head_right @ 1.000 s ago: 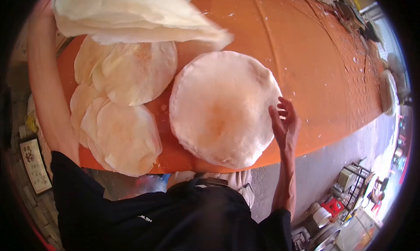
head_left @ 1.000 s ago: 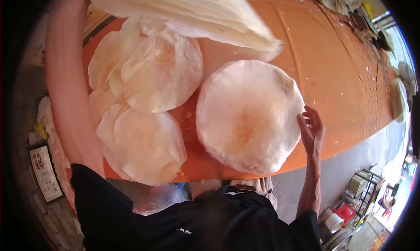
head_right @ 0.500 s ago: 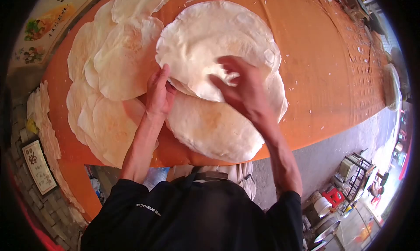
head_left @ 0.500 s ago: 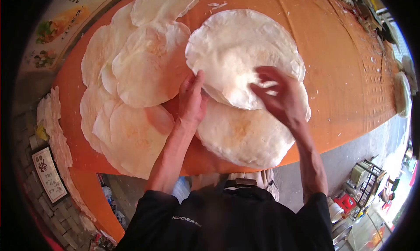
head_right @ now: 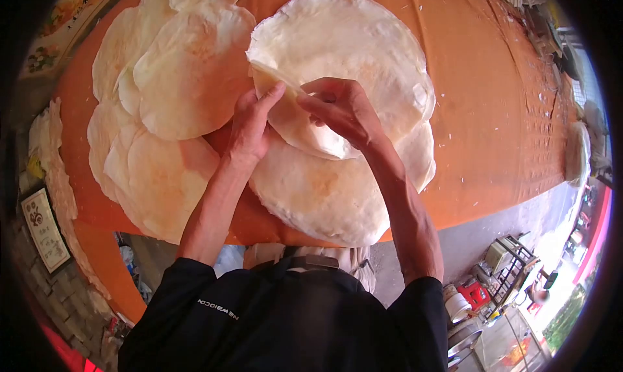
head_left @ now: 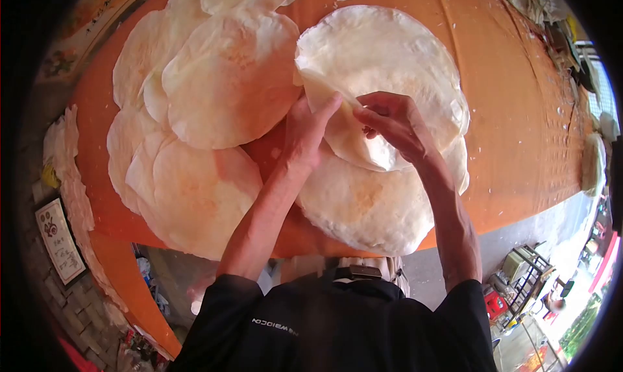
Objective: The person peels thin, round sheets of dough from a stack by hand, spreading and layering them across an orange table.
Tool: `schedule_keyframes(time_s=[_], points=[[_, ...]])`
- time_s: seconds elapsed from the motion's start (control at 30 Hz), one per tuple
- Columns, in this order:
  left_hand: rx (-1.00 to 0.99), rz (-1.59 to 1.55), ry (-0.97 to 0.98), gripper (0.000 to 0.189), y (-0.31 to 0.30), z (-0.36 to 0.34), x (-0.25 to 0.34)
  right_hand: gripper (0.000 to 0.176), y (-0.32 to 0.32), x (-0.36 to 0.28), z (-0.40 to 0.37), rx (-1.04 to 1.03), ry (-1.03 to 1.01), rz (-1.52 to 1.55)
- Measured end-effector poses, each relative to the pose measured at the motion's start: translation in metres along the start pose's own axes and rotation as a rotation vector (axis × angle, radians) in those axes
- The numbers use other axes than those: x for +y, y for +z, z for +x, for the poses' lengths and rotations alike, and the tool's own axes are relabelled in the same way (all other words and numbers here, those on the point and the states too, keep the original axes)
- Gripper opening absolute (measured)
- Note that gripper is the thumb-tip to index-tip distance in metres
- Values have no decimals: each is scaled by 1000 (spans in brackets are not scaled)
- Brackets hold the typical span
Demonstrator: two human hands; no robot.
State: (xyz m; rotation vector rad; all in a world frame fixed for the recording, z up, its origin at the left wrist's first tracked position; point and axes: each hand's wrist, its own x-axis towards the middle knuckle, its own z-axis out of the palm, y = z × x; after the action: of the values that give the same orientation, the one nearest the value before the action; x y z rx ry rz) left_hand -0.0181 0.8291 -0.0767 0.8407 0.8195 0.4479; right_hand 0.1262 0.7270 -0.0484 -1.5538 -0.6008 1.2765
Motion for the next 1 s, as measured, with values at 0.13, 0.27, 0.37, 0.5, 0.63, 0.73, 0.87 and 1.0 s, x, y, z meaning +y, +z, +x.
schedule_keyframes(time_s=[0.13,0.27,0.37,0.5,0.63,0.73,0.87,1.0], points=[[20,9,-35,38,-9,0,-4,22,3,6,7,45,109,80],[59,-4,-65,33,-7,2,-5,18,17,22,10,259,-260,-289],[79,-15,8,30,-5,4,-11,23,26,10,12,258,-342,-680],[30,-1,97,26,-8,0,-15,27,26,-2,9,203,-328,-432],[87,48,55,28,-1,5,-17,19,26,-4,14,271,-457,-670],[60,79,77,29,5,-4,-9,11,18,-24,17,318,-366,-869],[29,-287,43,28,5,-21,0,9,-46,-31,47,178,-688,-774],[58,-261,50,30,-35,-23,-21,21,-168,-150,72,356,-400,-1102]])
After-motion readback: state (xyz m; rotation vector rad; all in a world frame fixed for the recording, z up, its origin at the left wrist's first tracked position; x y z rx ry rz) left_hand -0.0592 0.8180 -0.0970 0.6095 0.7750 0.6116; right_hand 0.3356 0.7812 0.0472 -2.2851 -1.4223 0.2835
